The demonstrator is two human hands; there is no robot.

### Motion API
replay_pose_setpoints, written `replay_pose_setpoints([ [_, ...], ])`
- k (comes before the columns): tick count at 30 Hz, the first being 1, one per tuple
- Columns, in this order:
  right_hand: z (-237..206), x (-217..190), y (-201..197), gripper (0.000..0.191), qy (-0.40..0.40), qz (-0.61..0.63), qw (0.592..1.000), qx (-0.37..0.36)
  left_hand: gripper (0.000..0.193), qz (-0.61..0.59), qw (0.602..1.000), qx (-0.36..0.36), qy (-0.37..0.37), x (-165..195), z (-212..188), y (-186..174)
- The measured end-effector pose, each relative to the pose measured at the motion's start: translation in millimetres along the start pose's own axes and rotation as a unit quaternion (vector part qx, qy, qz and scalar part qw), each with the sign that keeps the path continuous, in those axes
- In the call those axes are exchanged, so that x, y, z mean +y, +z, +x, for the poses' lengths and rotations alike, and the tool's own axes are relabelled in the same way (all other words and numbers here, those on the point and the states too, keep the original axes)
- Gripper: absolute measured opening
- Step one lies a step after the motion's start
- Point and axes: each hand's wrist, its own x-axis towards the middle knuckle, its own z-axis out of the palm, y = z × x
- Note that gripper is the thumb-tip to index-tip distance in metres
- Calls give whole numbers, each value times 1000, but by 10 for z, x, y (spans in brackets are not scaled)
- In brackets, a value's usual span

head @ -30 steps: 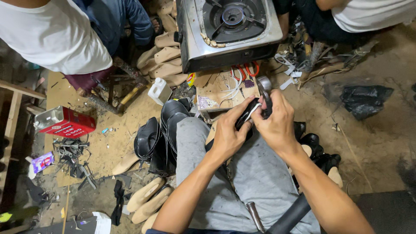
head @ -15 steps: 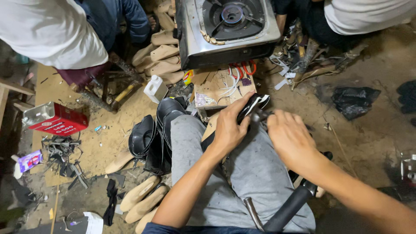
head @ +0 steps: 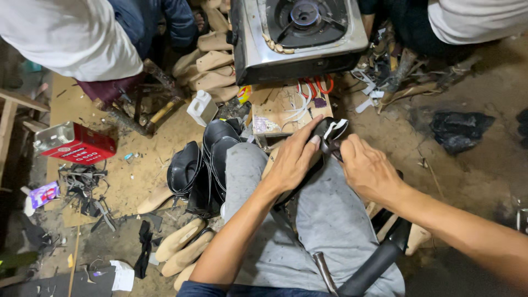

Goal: The person sits on the floor holding a black shoe upper over a wooden last on their lap. They hammer the shoe with a cobbler's hammer, heat the upper over a gas burner, press and shape the leather around the last, then pull the upper off the last and continue hammering the sole edge.

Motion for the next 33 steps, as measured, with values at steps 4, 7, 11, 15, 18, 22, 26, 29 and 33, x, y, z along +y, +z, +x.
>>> replay_pose_setpoints([
  [4,0,2,-180,16,-29,-120,991,-55,42,42,998,-28,-41,77,43,57],
  [7,0,2,-356,19,-4,-169,981,-93,40,96,995,-2,2,156,54,135],
  [11,2,22,-297,23,92,-32,986,-139,40,97,995,6,-4,131,4,157],
  [15,-7,43,11,14,36,14,999,4,39,17,1000,6,13,32,12,70],
  [18,-24,96,70,12,0,2,1000,15,38,21,1000,5,2,28,86,38],
  [22,-57,76,-150,15,3,-137,987,-85,36,58,998,-3,-10,148,93,134],
  [26,-25,50,-383,20,31,-158,979,-127,35,115,993,21,11,213,70,249],
  [29,-11,127,-368,20,68,-42,986,-145,35,105,994,23,9,185,44,238],
  [33,-70,173,-34,20,49,-16,998,-28,39,58,998,12,17,119,37,126],
])
